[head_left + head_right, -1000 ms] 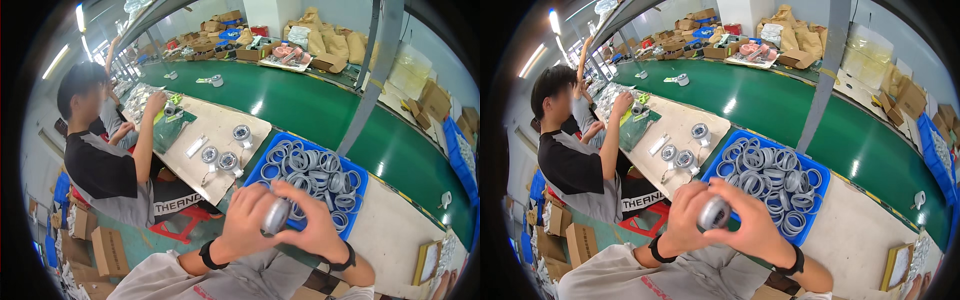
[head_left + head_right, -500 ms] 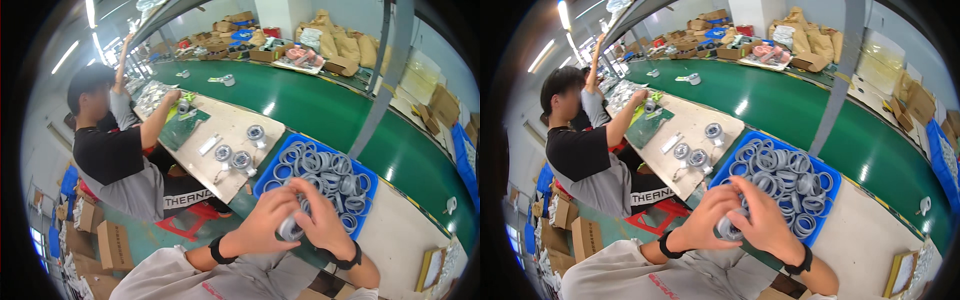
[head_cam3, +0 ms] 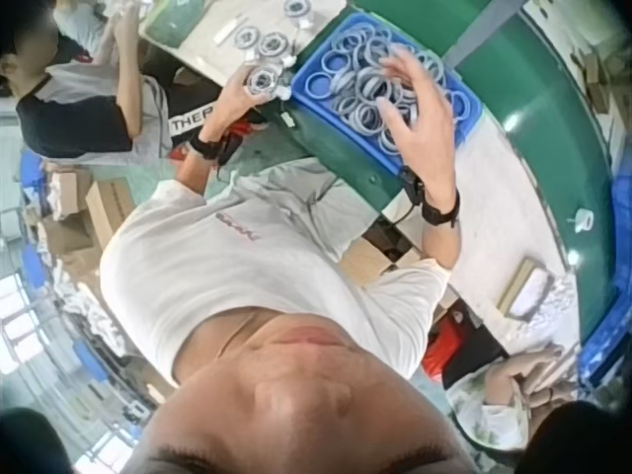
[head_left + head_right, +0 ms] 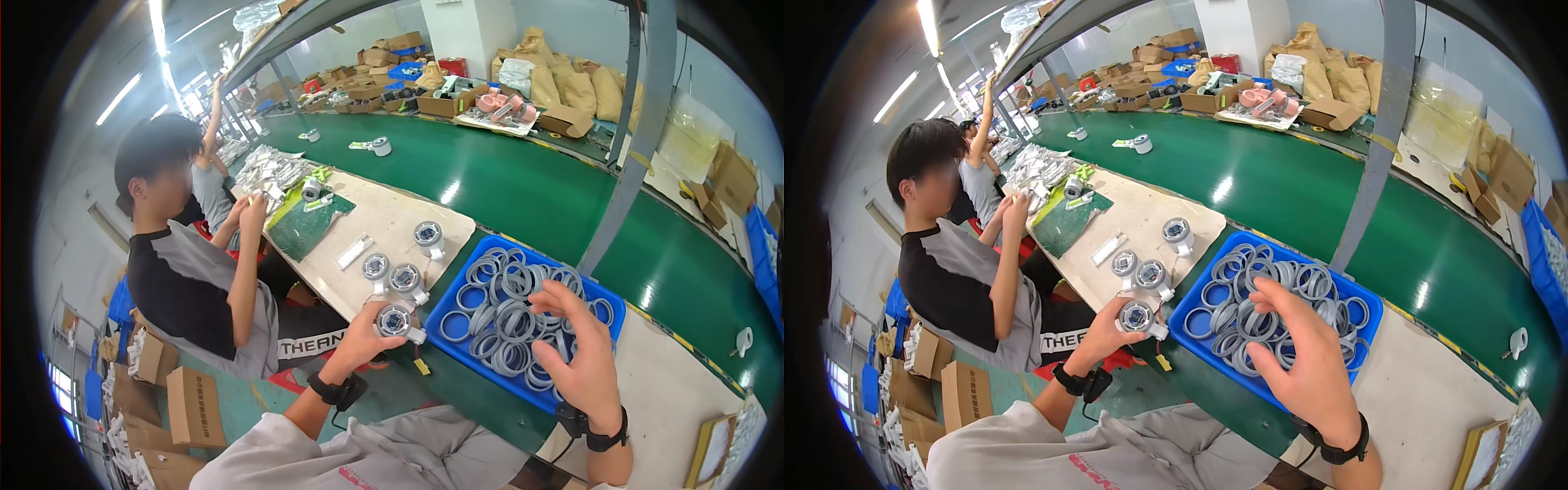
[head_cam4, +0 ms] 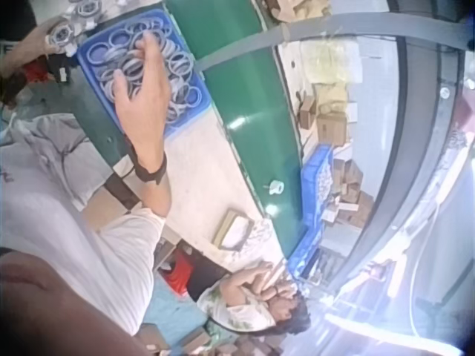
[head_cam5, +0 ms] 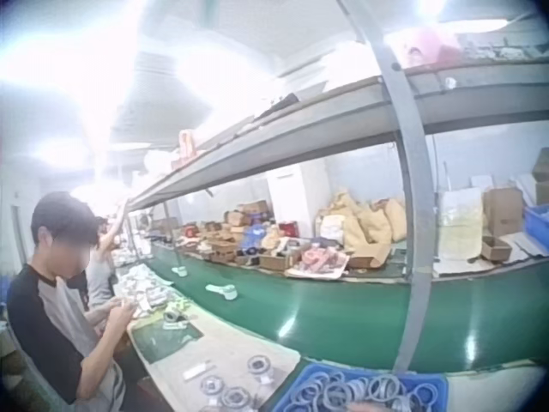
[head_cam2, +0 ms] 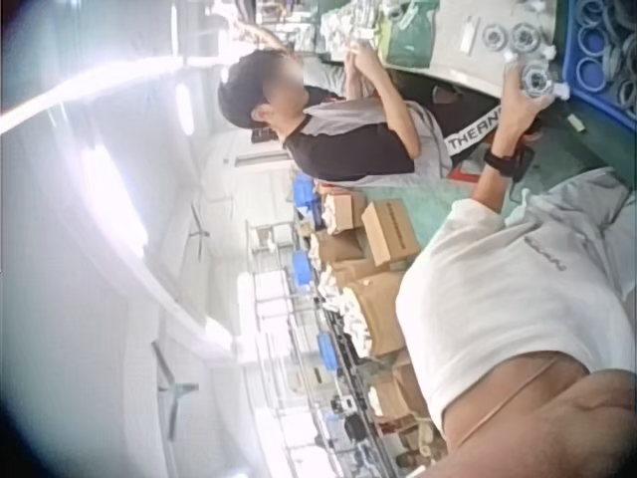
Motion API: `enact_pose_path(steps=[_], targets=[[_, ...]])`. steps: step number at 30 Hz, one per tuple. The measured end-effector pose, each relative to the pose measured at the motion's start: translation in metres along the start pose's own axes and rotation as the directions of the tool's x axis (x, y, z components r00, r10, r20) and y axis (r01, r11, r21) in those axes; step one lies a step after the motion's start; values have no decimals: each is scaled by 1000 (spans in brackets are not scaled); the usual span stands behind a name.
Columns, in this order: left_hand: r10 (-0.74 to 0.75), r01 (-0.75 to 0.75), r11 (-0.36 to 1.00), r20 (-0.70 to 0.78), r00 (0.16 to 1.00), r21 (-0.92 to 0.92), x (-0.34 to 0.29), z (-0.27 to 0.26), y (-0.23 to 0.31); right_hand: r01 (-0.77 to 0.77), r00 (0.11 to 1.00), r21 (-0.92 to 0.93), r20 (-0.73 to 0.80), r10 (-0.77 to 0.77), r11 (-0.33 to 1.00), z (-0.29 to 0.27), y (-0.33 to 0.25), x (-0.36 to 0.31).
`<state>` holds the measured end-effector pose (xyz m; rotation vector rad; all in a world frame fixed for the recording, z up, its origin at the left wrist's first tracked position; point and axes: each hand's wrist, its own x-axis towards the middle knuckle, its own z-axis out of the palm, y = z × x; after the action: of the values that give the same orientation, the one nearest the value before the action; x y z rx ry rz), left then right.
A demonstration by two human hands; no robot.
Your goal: The recorder is assembling components of a white plastic device on a factory production line.
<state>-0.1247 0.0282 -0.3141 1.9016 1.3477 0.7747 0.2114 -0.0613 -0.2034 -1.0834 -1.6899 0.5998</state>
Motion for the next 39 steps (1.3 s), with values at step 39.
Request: enact_pose_path(steps=[39], targets=[[600,-532,774,-129,790,343,-29,119,3,61,926,-569,338,166,820,29,73,3]])
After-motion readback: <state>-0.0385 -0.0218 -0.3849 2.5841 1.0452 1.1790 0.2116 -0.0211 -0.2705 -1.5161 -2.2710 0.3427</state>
